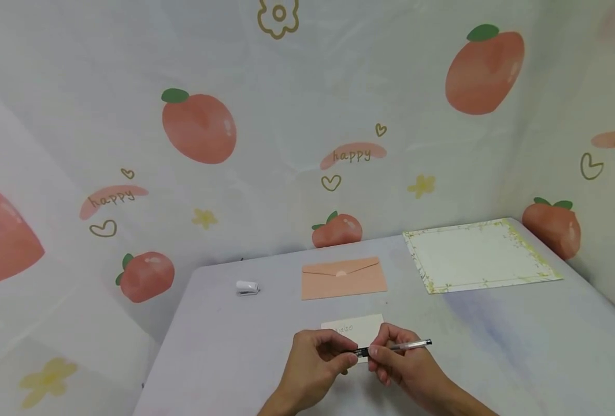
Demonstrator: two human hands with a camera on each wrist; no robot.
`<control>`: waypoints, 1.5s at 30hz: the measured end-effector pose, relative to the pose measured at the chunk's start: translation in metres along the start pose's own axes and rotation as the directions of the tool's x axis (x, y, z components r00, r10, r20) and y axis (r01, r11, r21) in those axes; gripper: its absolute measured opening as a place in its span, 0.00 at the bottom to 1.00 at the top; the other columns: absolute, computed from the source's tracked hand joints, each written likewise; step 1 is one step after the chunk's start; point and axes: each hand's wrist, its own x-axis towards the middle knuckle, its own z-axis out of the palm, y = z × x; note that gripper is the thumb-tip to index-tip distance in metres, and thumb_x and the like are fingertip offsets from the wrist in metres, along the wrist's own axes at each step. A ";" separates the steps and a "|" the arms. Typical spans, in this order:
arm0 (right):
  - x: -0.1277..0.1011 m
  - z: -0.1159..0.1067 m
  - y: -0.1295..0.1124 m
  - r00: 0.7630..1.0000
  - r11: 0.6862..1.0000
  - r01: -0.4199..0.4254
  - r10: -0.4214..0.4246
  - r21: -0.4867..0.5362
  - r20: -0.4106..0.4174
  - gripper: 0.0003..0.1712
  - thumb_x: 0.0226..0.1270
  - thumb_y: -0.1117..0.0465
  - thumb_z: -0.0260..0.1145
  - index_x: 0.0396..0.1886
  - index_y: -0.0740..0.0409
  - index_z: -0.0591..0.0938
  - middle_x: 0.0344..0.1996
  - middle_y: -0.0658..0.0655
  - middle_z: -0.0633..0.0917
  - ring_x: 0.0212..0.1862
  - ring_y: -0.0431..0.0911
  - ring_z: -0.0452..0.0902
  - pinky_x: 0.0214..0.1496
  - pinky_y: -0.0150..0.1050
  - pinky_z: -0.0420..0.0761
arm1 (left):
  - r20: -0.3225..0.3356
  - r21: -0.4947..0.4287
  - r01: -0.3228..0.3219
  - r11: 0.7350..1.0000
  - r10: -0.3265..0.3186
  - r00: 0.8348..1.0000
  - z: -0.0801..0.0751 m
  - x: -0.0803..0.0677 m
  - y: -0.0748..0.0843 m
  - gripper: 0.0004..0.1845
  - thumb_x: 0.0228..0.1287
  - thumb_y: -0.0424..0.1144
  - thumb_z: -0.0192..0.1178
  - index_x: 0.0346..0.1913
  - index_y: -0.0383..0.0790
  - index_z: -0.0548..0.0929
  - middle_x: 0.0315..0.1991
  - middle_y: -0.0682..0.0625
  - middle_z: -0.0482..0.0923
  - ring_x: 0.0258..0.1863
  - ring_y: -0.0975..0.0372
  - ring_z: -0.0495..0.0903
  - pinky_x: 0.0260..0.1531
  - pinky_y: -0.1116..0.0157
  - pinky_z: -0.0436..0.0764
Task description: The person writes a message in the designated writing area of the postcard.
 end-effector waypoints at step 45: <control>-0.028 -0.016 -0.024 0.978 0.875 -0.118 0.184 -0.469 0.098 0.10 0.78 0.67 0.68 0.44 0.72 0.88 0.23 0.72 0.78 0.26 0.31 0.74 0.26 0.27 0.76 | 0.135 -0.067 -0.015 0.998 0.024 0.991 -0.003 -0.003 -0.011 0.10 0.65 0.30 0.77 0.48 0.34 0.93 0.43 0.46 0.93 0.35 0.71 0.88 0.39 0.75 0.88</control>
